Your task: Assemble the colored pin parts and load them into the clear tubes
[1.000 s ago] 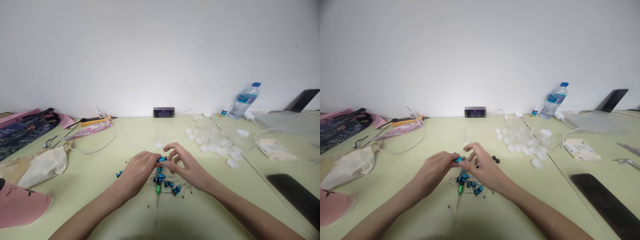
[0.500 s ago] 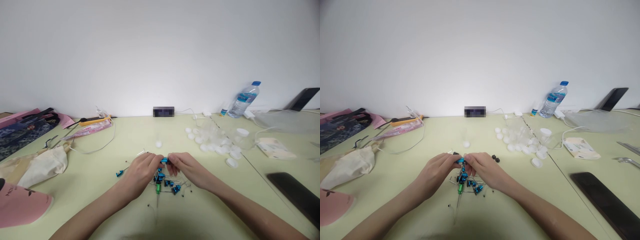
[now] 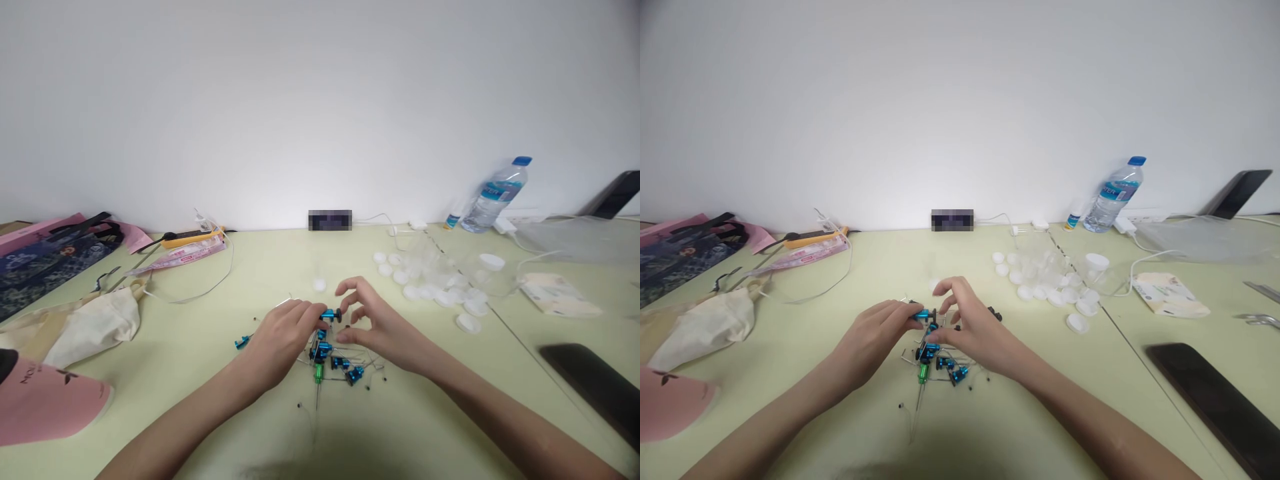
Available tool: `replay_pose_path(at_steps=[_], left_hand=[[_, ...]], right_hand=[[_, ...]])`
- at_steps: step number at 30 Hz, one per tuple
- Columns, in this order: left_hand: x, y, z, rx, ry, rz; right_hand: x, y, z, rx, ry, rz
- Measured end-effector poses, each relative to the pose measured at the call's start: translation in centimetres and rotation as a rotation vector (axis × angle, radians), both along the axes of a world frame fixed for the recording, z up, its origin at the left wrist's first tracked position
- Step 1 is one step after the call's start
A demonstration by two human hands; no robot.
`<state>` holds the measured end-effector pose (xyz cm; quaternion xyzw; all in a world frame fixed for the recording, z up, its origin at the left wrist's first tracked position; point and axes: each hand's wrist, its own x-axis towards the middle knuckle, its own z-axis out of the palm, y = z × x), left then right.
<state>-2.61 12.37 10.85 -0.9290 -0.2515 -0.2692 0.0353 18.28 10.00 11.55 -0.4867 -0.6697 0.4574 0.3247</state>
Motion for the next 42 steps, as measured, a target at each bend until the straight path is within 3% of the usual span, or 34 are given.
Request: replay_pose_path(at_steps=[7,12,17,22,27,33,39,42], left_hand=[[0.01,-0.33,0.16,0.020,-0.007,-0.001],[-0.14,-0.16,0.20,-0.010,-0.004,0.015],[-0.02,-0.15,0.25,0.009,0.010,0.013],[-0.17,-0.18,0.23,-0.032,0.054,0.059],[-0.29,-0.14,0.21,-0.010,0.041,0.036],[-0.13,-0.16,0.35,-0.025,0.048,0.043],[-0.06,-0.12,0.12,-0.002,0.029,0.023],[-0.09,-0.10,0.23,-0.037,0.047,0.049]], right_hand=[[0.02,0.10,0.25,0.007,0.004,0.070],[0.09,0.32,0.40,-0.014,0.032,-0.024],[0.12,0.42,0.15,-0.036,0.027,0.089],[0.40,0.54,0.23,-0.038,0.042,-0.005],[0.21,0.62,-0.08,-0.027,0.006,0.081],[0.15,0.64,-0.12,0.005,0.061,0.010],[0.38,0.85,-0.28,-0.082,0.076,0.182],[0.86,0.95,-0.05,-0.111,0.089,0.122]])
